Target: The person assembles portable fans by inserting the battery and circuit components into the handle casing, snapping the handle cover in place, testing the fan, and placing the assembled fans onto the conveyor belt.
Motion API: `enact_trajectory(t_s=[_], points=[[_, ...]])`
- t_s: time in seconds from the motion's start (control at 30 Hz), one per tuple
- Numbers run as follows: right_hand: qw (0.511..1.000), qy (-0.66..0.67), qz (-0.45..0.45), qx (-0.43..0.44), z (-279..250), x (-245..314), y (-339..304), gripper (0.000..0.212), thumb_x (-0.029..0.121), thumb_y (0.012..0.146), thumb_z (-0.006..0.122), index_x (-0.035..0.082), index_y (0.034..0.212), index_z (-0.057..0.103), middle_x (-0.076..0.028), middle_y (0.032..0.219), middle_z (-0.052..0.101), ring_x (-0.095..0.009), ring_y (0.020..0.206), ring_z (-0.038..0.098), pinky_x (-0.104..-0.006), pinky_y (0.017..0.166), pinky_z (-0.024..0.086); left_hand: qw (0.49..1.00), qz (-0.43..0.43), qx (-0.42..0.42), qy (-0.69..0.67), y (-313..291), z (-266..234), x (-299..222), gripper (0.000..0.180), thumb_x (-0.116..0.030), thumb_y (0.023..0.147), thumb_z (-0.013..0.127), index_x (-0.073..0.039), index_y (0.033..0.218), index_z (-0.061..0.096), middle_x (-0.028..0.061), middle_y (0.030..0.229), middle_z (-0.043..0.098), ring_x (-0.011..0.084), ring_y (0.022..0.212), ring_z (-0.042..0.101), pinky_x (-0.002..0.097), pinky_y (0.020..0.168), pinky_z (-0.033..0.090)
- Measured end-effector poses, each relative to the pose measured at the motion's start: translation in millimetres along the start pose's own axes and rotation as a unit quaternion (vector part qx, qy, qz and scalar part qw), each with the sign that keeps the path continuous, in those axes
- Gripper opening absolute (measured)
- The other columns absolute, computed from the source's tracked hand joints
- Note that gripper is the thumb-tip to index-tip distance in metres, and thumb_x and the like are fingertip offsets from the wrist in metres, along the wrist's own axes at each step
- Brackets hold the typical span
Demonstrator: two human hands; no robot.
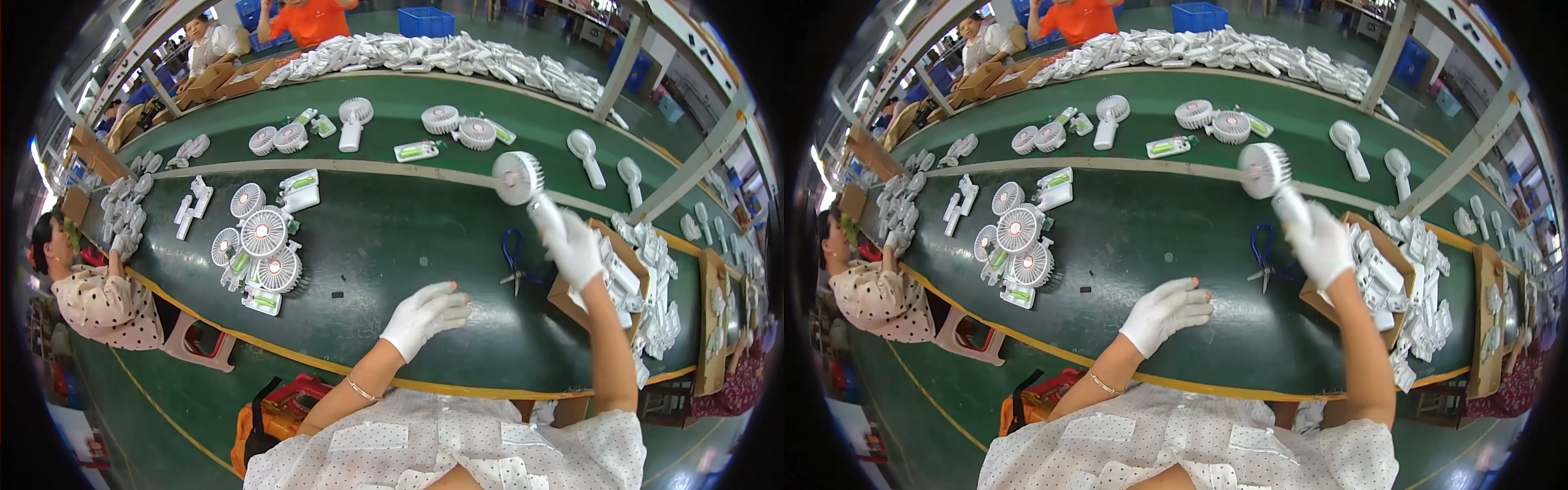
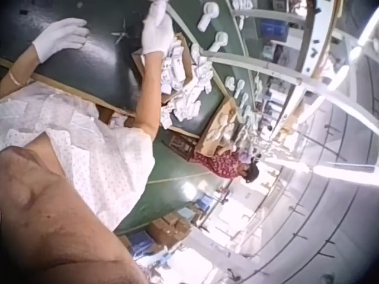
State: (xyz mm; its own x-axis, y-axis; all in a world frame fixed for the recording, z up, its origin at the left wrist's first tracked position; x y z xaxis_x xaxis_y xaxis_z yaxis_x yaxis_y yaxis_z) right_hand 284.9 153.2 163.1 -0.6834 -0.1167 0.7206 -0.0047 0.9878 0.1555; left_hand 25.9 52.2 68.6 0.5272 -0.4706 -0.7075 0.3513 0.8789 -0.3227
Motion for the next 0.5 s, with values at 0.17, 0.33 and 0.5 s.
enact_trajectory(t_s=[0.17, 0.33, 0.5], points=[[0.867, -0.494, 0.008, -0.063, -0.8, -63.1, 136.9, 0.037, 0.009, 0.091, 0.053, 0.01, 0.128, 0.051, -0.02, 0.118, 0.059, -0.036, 0.098, 0.067, -0.0466, 0.078, 0.055, 1.0, -0.011, 0.007, -0.01, 7.7, -7.6, 10.4, 0.044, -0.013, 0.101, 0.052, 0.009, 0.138, 0.041, 0.0267, 0.129, 0.056, 0.0359, 0.117, 0.06, 0.0441, 0.099, 0.053], [0.863, -0.489, -0.131, -0.001, 75.5, -13.5, 192.2, 0.031, 0.002, 0.085, 0.056, 0.007, 0.115, 0.064, -0.014, 0.128, 0.058, -0.033, 0.115, 0.059, -0.0459, 0.096, 0.049, 0.999, 0.0, -0.004, -0.04, 3.6, -23.0, 6.1, 0.045, -0.014, 0.102, 0.051, 0.009, 0.139, 0.041, 0.0261, 0.128, 0.057, 0.0358, 0.116, 0.061, 0.0443, 0.1, 0.052], [0.875, -0.334, -0.351, 0.012, 175.0, 25.1, 211.6, 0.039, -0.001, 0.084, 0.054, 0.01, 0.12, 0.061, -0.016, 0.121, 0.06, -0.035, 0.116, 0.057, -0.044, 0.098, 0.048, 0.999, -0.019, 0.015, -0.023, 6.4, -15.1, 9.8, 0.045, -0.015, 0.103, 0.049, 0.008, 0.14, 0.04, 0.026, 0.128, 0.057, 0.036, 0.116, 0.061, 0.0442, 0.101, 0.051]])
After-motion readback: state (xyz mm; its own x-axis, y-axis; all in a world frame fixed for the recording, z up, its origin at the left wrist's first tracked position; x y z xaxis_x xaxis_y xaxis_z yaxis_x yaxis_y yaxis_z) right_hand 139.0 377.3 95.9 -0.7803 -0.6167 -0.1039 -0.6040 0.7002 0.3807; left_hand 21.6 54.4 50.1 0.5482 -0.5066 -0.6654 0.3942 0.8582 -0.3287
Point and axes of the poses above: each hand's wrist, its own y-axis towards the middle knuckle, its own z-axis out of the palm, x = y × z, the point moved 4 cm from there along y, towards the middle knuckle
